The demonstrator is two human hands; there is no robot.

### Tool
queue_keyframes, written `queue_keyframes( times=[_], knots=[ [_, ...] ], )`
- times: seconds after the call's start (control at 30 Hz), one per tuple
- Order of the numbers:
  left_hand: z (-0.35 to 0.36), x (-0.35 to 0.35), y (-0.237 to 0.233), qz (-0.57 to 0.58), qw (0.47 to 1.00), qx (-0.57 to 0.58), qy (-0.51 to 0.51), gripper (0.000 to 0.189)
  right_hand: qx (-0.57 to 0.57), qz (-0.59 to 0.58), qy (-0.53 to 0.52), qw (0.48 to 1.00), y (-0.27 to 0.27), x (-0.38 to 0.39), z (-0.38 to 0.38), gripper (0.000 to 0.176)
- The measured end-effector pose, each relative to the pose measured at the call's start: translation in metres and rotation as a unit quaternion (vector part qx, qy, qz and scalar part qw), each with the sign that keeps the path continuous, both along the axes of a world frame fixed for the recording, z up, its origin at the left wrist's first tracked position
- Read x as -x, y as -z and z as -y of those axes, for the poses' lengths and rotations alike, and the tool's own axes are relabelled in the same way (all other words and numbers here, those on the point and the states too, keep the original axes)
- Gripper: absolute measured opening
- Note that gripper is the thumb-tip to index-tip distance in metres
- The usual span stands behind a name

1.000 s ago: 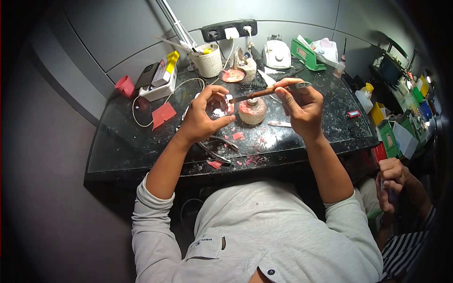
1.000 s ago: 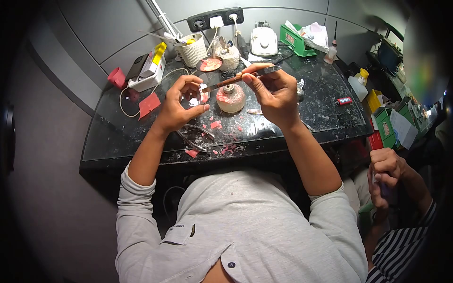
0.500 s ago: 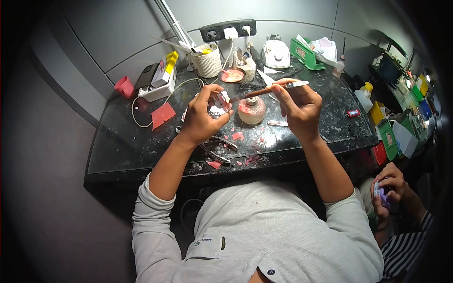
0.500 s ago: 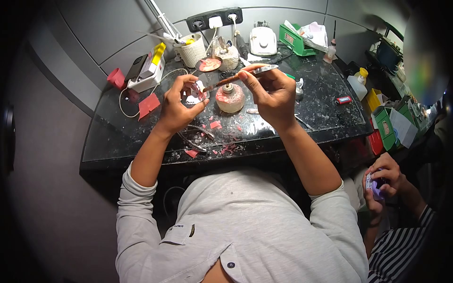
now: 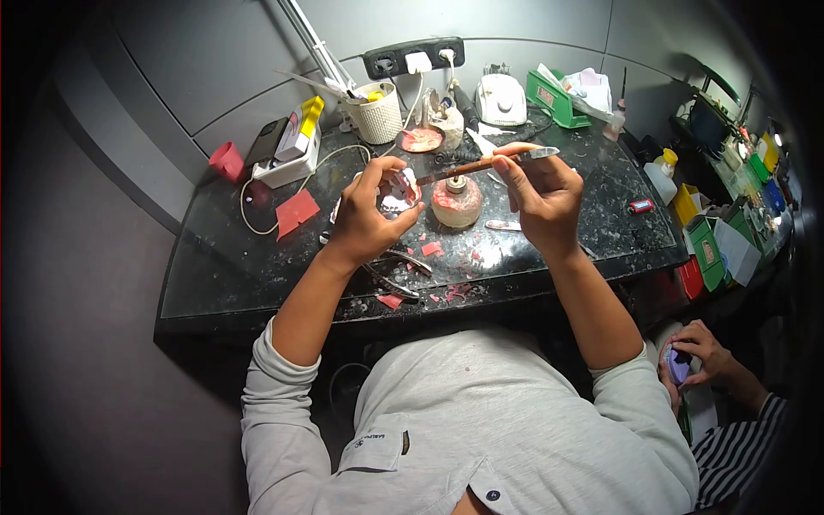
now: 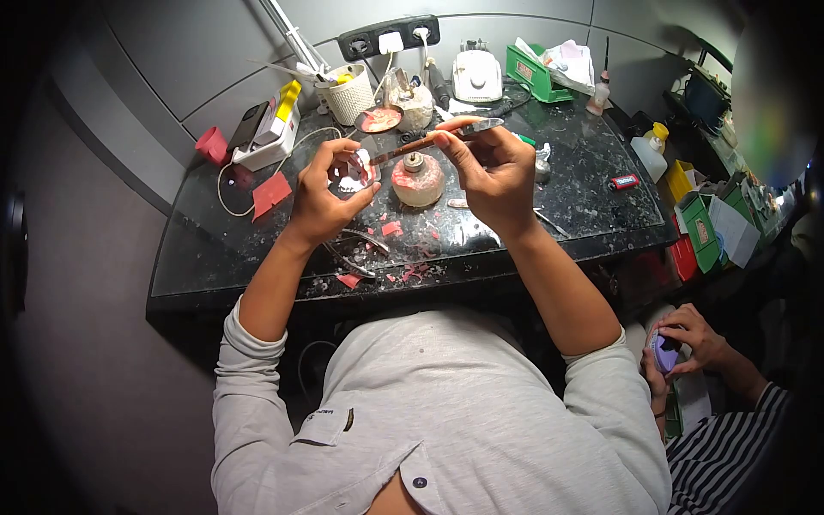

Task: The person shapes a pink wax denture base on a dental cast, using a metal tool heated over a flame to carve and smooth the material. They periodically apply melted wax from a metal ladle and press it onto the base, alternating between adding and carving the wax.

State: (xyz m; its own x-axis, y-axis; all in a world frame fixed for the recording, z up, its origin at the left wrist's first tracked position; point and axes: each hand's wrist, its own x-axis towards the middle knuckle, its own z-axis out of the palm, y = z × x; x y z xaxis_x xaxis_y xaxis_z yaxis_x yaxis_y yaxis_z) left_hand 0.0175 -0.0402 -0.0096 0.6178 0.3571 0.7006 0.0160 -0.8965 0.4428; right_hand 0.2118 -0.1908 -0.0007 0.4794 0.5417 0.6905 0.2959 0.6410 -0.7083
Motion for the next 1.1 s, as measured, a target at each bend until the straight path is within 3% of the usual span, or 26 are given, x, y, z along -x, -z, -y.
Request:
queue_keyframes(
  times=[0.6, 0.87, 1.1],
  knots=[
    [0.0004, 0.0002, 0.0001, -0.009, 1.000, 0.002, 0.004, 0.054, 0.020, 0.011, -0.006, 1.000, 0.0023, -0.0019, -0.0006, 0.011],
    [0.0038, 0.0016, -0.0030, -0.012, 0.996, 0.086, 0.031, 0.055, -0.035, -0.006, -0.019, 0.999, 0.0014, -0.0015, -0.0034, 0.012],
    [0.0055, 0.0025, -0.0040, -0.016, 0.992, 0.111, 0.051, 0.056, 0.004, -0.005, -0.040, 0.999, -0.0005, -0.0036, 0.0022, 0.011]
  ],
)
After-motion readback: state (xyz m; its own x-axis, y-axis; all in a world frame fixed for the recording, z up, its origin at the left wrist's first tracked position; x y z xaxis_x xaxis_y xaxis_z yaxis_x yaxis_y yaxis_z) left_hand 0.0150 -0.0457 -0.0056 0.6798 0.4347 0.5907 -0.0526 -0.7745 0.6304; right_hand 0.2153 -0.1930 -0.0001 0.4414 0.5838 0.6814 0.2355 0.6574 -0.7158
